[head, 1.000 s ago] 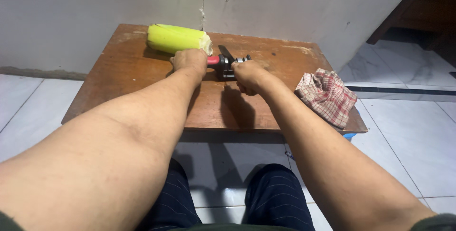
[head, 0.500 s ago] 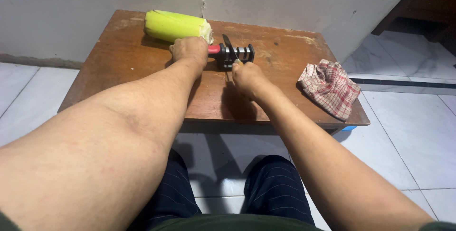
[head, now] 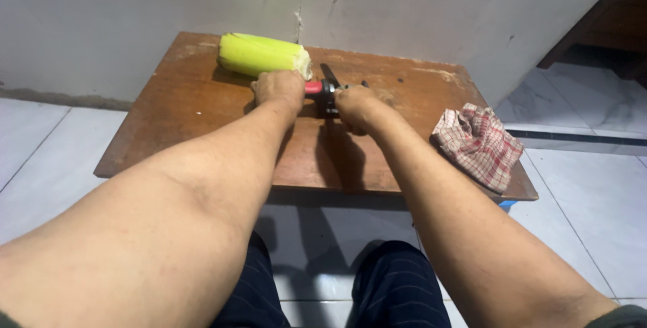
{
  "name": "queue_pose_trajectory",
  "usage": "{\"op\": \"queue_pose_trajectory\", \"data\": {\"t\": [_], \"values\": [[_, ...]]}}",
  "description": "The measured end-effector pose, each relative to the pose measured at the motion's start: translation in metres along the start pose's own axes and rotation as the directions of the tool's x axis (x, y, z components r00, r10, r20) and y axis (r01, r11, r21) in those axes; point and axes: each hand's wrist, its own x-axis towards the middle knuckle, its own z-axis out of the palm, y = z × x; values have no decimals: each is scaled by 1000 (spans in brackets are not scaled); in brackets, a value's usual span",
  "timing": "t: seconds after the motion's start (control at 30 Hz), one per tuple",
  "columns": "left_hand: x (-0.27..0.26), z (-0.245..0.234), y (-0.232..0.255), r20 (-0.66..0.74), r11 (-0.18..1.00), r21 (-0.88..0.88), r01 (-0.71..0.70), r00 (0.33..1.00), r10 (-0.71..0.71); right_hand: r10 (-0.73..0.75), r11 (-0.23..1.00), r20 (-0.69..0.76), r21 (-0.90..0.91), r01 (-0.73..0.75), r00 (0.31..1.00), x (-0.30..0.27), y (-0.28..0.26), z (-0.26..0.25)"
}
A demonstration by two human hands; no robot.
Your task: The person cleans a wooden table with a cloth, then places a green vegetable on it and uses a peeler to remove the outer layer. The person handles a pitcher, glasses, and a cloth during the cleaning phase.
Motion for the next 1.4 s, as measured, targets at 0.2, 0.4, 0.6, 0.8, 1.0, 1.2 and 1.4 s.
{"op": "queue_pose_trajectory", "data": {"t": [0.2, 0.4, 0.6, 0.8, 1.0, 1.2, 1.4], "values": [[-6, -4, 3, -8, 1000, 2, 16, 1000, -16, -40, 997, -46, -71, 37, 998, -7, 17, 13], [-6, -5, 4, 1, 999, 34, 8, 1000, -8, -51, 998, -36, -48, 49, 998, -41, 33, 6], [-8, -8, 6, -5, 1000, -17, 20, 1000, -20, -92, 992, 25, -80, 94, 995, -12, 10, -3], [-6, -7, 4, -27, 999, -28, 31, 999, -32, -177, 889, 29, -424, 173, 984, -1, -1, 7], [0, 3, -1, -50, 999, 29, -37, 998, 38, -318, 878, -2, -378, 294, 948, -34, 28, 5], [-1, 2, -3, -61, 994, 69, -85, 994, 89, -52, 966, 99, -247, 75, 994, 7, 2, -5], [-3, -2, 1, -18, 998, 56, -22, 1000, 23, -487, 601, 90, -687, 408, 869, 22, 12, 14]]}}
